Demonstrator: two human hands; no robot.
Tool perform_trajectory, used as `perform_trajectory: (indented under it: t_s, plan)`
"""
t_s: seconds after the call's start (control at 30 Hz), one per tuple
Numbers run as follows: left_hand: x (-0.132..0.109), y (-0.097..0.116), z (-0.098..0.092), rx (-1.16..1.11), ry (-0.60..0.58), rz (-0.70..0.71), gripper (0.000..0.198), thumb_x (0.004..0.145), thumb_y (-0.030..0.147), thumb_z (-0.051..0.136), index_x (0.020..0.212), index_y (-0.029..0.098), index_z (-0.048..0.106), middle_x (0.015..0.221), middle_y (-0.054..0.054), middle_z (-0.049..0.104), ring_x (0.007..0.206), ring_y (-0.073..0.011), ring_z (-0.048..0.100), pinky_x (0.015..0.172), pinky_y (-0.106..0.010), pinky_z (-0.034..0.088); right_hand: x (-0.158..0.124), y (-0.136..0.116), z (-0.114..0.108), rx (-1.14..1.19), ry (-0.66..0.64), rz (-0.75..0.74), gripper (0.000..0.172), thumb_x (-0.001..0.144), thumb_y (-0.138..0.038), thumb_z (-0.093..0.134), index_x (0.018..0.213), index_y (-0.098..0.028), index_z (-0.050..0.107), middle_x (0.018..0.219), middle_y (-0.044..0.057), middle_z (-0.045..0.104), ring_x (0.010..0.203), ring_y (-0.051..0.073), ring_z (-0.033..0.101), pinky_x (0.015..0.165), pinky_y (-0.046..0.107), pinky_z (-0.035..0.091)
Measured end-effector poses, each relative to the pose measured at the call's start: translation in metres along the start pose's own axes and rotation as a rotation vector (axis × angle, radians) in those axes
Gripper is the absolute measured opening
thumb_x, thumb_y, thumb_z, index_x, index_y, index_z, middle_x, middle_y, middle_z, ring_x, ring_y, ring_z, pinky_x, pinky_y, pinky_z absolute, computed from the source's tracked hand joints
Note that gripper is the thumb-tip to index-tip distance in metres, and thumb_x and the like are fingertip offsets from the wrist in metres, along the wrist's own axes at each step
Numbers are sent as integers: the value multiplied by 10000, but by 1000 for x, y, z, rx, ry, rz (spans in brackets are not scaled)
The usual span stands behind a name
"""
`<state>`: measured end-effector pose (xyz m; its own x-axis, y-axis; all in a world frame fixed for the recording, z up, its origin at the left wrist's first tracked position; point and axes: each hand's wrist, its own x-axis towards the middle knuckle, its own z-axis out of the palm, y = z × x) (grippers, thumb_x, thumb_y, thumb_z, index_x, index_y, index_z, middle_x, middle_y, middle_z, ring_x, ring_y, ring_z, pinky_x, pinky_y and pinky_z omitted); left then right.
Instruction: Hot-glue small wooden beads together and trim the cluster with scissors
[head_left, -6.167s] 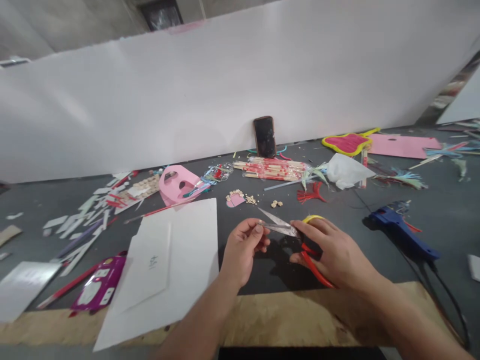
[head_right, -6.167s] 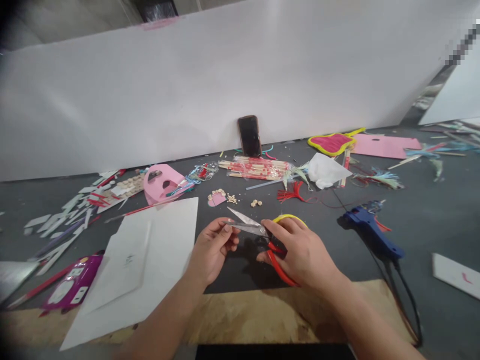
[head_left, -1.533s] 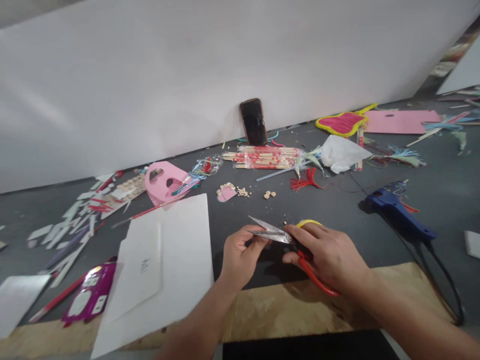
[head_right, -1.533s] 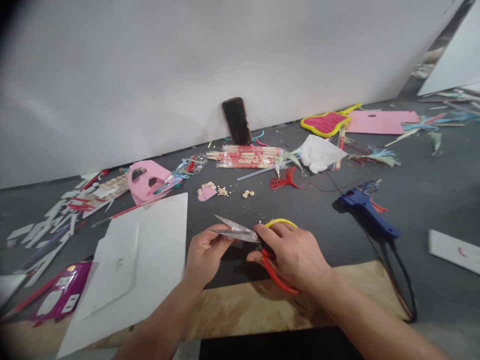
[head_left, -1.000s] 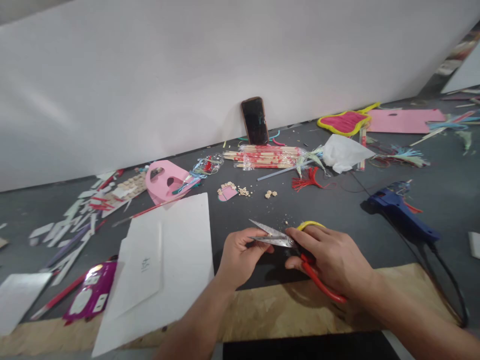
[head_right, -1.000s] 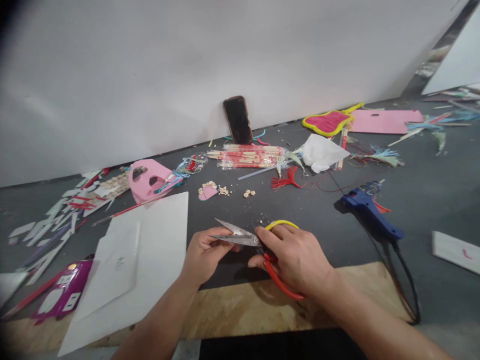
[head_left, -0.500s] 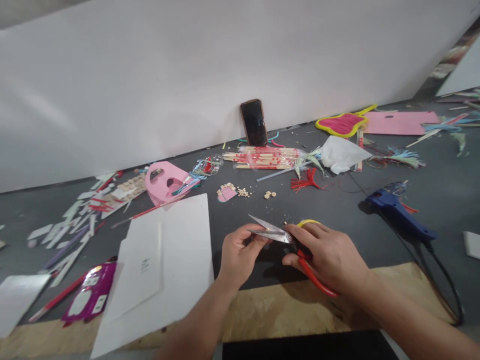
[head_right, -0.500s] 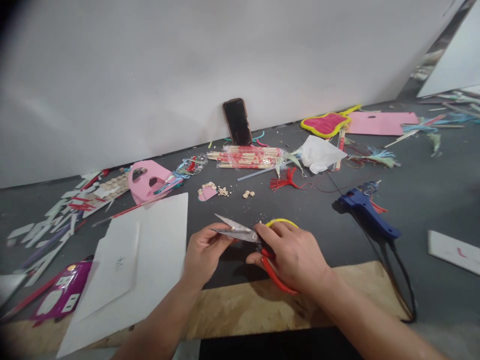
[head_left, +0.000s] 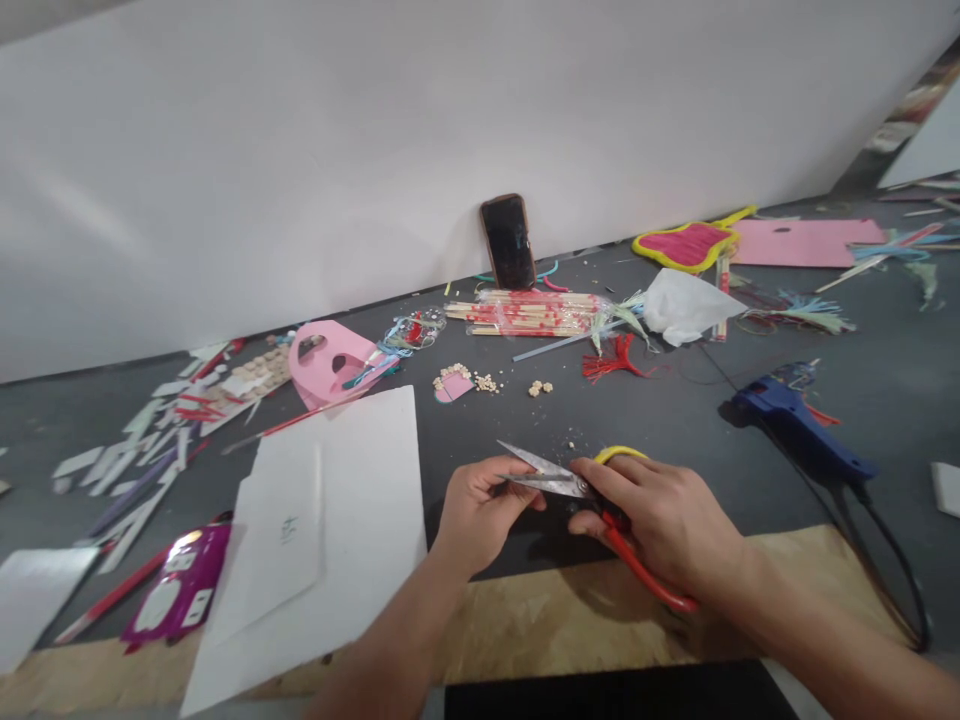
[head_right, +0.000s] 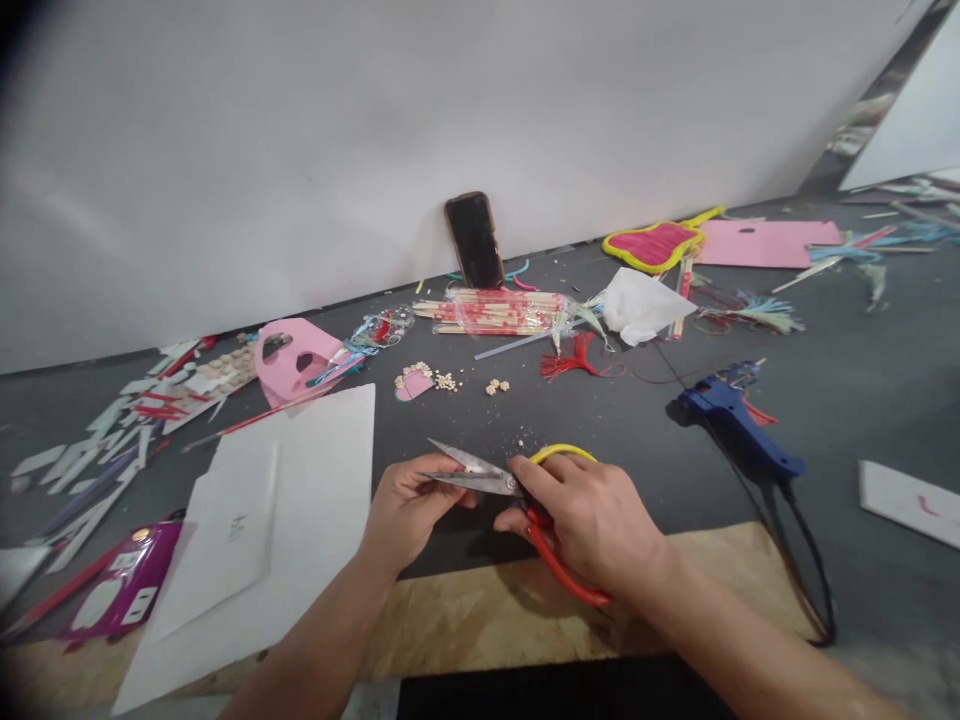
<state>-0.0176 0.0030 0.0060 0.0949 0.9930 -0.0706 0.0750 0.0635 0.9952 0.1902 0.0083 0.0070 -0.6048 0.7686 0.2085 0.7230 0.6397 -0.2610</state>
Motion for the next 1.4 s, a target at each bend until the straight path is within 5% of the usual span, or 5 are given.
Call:
perform_trajectory:
  t_s: [0.2, 0.57, 1.03, 1.4]
  plan:
    - [-1, -1, 5, 98, 19, 81, 177, 822, 283, 615, 727, 158, 697, 681, -32, 708, 651, -151, 652, 625, -221, 492, -2, -1, 1, -54, 14, 69, 473, 954, -531, 328, 1056, -176, 623, 770, 71, 678, 673, 222, 663, 535, 308, 432]
    - [-1, 0, 0, 128, 28, 162, 152, 805, 217, 619, 703, 154, 712, 678, -37, 692, 651, -153, 655, 616, -219, 485, 6, -3, -2, -14, 23, 48, 651, 805, -701, 461, 1168, -172, 570, 949, 121, 659, 877, 285, 621, 680, 380, 502]
    - [-1, 0, 3, 172, -24, 146, 235, 857, 274, 575, 694, 160, 702, 717, -46, 699, 680, -160, 652, 641, -230, 490, -1, -2, -1, -28, 6, 46, 482, 953, -540, 316, 1036, -176, 621, 757, 63, 672, 665, 218, 660, 532, 306, 431]
    - [-1, 4, 0, 238, -23, 198, 256, 843, 246, 545, 647, 165, 688, 693, -51, 682, 685, -175, 633, 635, -249, 473, 5, -3, -4, 25, -15, 60, 634, 799, -681, 500, 1169, -171, 574, 930, 113, 654, 870, 273, 613, 677, 369, 495]
